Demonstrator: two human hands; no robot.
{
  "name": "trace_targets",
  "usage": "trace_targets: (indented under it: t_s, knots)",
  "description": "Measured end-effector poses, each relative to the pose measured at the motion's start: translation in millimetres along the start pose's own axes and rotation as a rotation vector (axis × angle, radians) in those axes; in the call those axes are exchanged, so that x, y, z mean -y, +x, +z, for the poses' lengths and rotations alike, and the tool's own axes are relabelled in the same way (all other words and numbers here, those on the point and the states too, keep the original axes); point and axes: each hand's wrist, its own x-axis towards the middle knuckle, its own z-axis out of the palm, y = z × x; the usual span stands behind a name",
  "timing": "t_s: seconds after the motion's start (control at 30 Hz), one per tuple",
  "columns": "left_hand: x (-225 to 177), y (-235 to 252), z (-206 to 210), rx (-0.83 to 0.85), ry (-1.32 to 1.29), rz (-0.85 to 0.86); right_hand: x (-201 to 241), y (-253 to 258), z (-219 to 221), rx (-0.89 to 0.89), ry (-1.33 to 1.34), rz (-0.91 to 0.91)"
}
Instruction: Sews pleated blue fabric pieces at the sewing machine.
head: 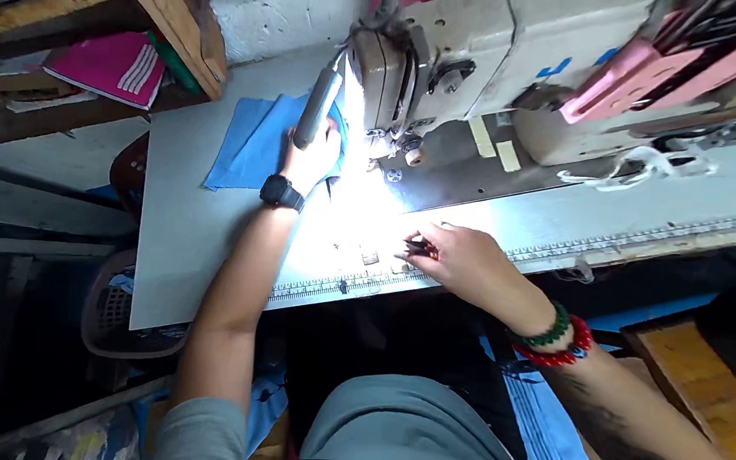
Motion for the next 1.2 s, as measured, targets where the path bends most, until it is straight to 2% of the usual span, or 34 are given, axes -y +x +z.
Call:
trace_targets:
  t_s: [0.03,0.1,0.13,0.2,0.27,0.37,0.43,0.5,0.57,0.67,0.77,0.87,1.0,1.13,1.2]
  knots:
    - [-6.4,10.5,-1.2,0.055,0.081,-0.142,2.8,-5.6,-2.0,0.034,0.032,0.016]
    - [-25.7,27.0,-1.6,0.187,0.237,-0.320,10.0,-12.0,-4.6,0.093,0.071,-0.008]
    - [-34.0,30.8,2.7,0.198,0.246,-0.389,12.7,-14.1,-4.2,0.106,0.084,-0.038]
    - [-34.3,31.3,13.6,0.038,0.139,-0.423,15.5,-15.0,-1.4,0.110,0.098,-0.082]
    - [-6.6,35.5,17.7,-0.260,-0.071,-0.414,16.1,-12.8,3.8,0.084,0.070,-0.082]
    - [23.2,28.1,-17.3,-0.592,-0.416,-0.495,26.7,1.9,14.8,0.017,-0.018,-0.096]
    - [28.6,5.5,-30.1,-0.730,-0.546,-0.443,41.7,22.8,23.3,-0.006,-0.072,-0.116]
    - [23.6,-20.7,-34.8,-0.796,-0.601,-0.370,55.5,48.8,32.8,-0.061,-0.107,-0.142]
    - [13.6,-45.7,-37.5,-0.815,-0.643,-0.354,64.9,70.1,44.2,-0.098,-0.013,-0.112]
    - [2.8,-70.7,-36.9,-0.830,-0.702,-0.356,69.1,83.0,55.3,-0.044,0.288,0.035]
    - [0.8,-87.8,-41.6,-0.852,-0.805,-0.351,71.0,82.1,53.8,-0.038,0.371,0.102]
    - [-6.1,-107.6,-58.3,-0.819,-1.035,-0.356,65.5,85.7,52.1,0.002,0.421,0.118]
    - [-32.4,-152.4,-72.1,-0.695,-1.223,-0.410,76.2,78.1,45.9,0.035,0.831,0.161]
    - [-51.3,-185.6,-60.8,-0.703,-1.399,-0.422,106.1,74.4,50.1,-0.040,1.067,-0.016]
    - [-54.1,-203.1,-53.5,-0.734,-1.482,-0.382,113.7,71.0,49.5,-0.054,1.118,-0.043]
